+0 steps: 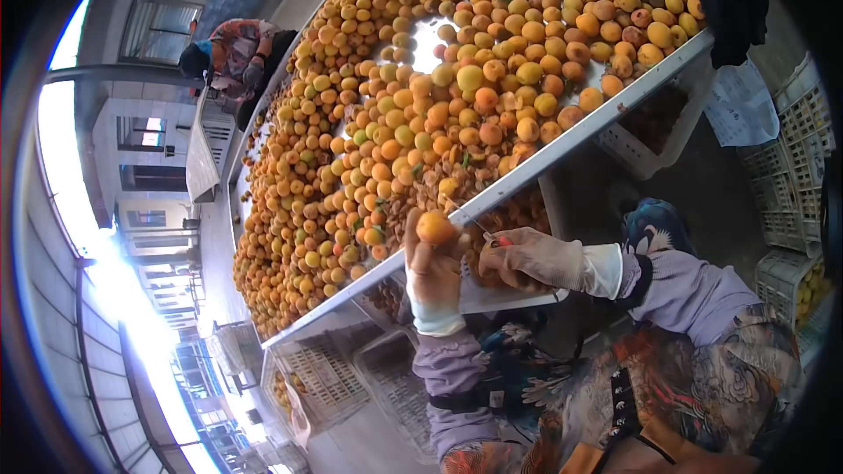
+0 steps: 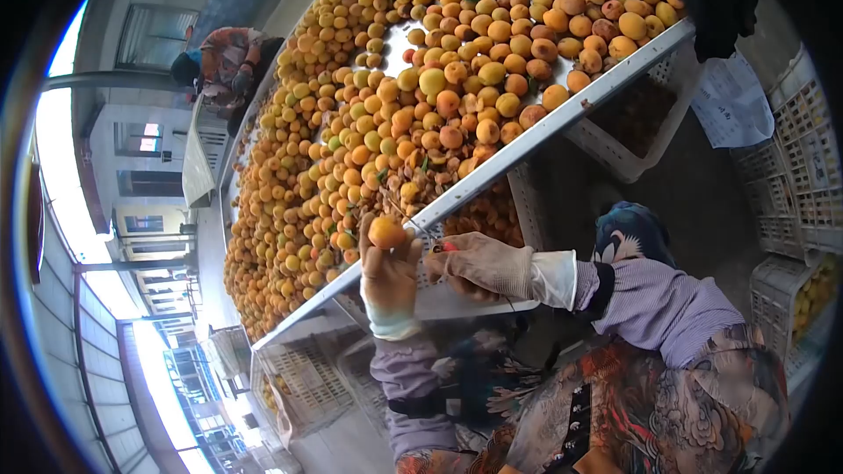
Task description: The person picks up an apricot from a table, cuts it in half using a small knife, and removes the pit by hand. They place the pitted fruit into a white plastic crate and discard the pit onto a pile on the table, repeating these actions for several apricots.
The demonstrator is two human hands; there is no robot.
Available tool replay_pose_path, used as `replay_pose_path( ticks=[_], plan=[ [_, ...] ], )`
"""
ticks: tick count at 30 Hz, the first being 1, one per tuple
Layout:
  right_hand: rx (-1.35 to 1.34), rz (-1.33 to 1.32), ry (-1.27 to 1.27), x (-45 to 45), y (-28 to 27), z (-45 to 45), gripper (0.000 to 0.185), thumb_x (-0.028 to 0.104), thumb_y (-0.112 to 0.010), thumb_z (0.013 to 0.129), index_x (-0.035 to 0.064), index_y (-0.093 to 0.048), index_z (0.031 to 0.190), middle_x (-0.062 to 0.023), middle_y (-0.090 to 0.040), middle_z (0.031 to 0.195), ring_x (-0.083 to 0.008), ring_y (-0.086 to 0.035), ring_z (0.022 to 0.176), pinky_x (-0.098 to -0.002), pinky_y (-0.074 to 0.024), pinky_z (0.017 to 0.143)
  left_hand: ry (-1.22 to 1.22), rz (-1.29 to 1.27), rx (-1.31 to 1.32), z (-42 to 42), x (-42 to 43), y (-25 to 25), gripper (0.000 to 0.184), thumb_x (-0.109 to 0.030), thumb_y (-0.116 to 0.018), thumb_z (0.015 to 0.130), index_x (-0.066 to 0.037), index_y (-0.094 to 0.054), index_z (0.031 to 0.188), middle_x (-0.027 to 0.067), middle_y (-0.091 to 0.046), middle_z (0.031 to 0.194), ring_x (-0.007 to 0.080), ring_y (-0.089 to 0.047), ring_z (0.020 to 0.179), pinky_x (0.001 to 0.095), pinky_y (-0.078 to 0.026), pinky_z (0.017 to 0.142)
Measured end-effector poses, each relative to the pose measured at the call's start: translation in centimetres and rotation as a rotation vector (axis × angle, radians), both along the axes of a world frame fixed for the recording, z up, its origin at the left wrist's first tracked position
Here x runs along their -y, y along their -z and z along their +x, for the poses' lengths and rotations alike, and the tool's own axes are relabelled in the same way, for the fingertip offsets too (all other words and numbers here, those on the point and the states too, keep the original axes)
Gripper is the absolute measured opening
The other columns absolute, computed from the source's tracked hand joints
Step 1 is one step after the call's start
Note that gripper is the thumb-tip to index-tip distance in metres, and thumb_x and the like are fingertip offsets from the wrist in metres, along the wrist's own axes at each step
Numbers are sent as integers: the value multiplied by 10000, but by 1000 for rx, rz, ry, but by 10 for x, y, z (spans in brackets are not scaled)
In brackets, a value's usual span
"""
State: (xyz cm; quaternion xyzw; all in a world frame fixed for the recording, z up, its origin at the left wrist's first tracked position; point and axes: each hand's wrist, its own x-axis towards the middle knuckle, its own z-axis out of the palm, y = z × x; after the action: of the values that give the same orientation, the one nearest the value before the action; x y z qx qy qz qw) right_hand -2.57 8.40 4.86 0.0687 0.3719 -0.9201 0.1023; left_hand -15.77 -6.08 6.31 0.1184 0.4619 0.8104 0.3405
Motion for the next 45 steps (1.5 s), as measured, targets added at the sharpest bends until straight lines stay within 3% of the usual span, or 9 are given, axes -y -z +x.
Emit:
replay_pose_path(
  ticks=[3, 5, 17, 23, 33, 36, 39, 41, 45],
  plan=[
    [-66, 28, -122, 7, 6, 0, 425, 507, -574, 857, 84, -573, 898, 49, -450, 549, -40, -399, 407, -183, -289, 350, -26, 21, -56, 23, 13, 18, 567, -173, -565, 882, -86, -319, 1386, 150, -459, 1232, 286, -512, 1081, 403, -445, 894],
    [-93, 233, -156, 9, 12, -3, 424, 495, -553, 873, 77, -581, 937, 56, -450, 554, -35, -397, 413, -189, -296, 354, -34, 2, -133, 26, 13, 28, 573, -158, -561, 882, -51, -308, 1386, 151, -451, 1244, 274, -504, 1091, 395, -441, 904],
    [-272, 254, -158, 6, 10, -6, 393, 428, -576, 876, 52, -601, 987, 46, -485, 563, -28, -407, 409, -190, -299, 355, 75, 66, -63, 18, 26, 33, 622, -278, -598, 869, 12, -336, 1354, 157, -471, 1247, 238, -485, 1121, 366, -427, 927],
    [-270, 325, -263, 8, 32, -10, 501, 537, -545, 855, 50, -597, 963, 36, -460, 523, -46, -403, 384, -194, -293, 339, 81, 28, -90, 22, 20, 30, 639, -344, -603, 872, 13, -356, 1340, 158, -475, 1251, 235, -479, 1135, 359, -403, 951],
    [-99, 351, -322, 14, 28, -6, 462, 511, -561, 856, 53, -615, 884, 19, -400, 467, -67, -395, 378, -232, -303, 358, 107, -17, -113, 29, 19, 21, 659, -352, -627, 859, 34, -367, 1324, 152, -531, 1174, 229, -538, 1021, 349, -430, 907],
    [-312, 483, -163, 23, 43, -7, 449, 507, -555, 863, 62, -616, 871, 19, -397, 467, -71, -387, 375, -240, -297, 371, 108, -34, -152, 33, 17, 16, 671, -354, -633, 855, 41, -363, 1325, 157, -528, 1177, 230, -548, 1008, 344, -436, 901],
    [-398, 335, -158, 18, 20, -3, 428, 499, -565, 861, 74, -617, 841, 31, -376, 461, -66, -384, 393, -241, -294, 380, 61, -62, -149, 37, 16, 12, 680, -356, -641, 851, 42, -362, 1327, 165, -525, 1182, 229, -550, 1010, 341, -428, 913],
    [-145, 244, -316, 14, 22, -3, 371, 458, -590, 864, 87, -590, 849, 40, -443, 522, -56, -413, 429, -233, -311, 380, 85, -101, -214, 37, 17, 10, 673, -358, -643, 851, 41, -374, 1322, 162, -533, 1167, 219, -534, 1038, 336, -403, 943],
    [-12, 229, -333, 22, 21, -3, 334, 426, -604, 869, 98, -540, 844, 40, -499, 615, -48, -424, 461, -225, -301, 376, 56, -229, -411, 37, 16, 7, 654, -367, -649, 846, 39, -406, 1298, 148, -546, 1140, 202, -522, 1049, 322, -386, 956]
  ],
)
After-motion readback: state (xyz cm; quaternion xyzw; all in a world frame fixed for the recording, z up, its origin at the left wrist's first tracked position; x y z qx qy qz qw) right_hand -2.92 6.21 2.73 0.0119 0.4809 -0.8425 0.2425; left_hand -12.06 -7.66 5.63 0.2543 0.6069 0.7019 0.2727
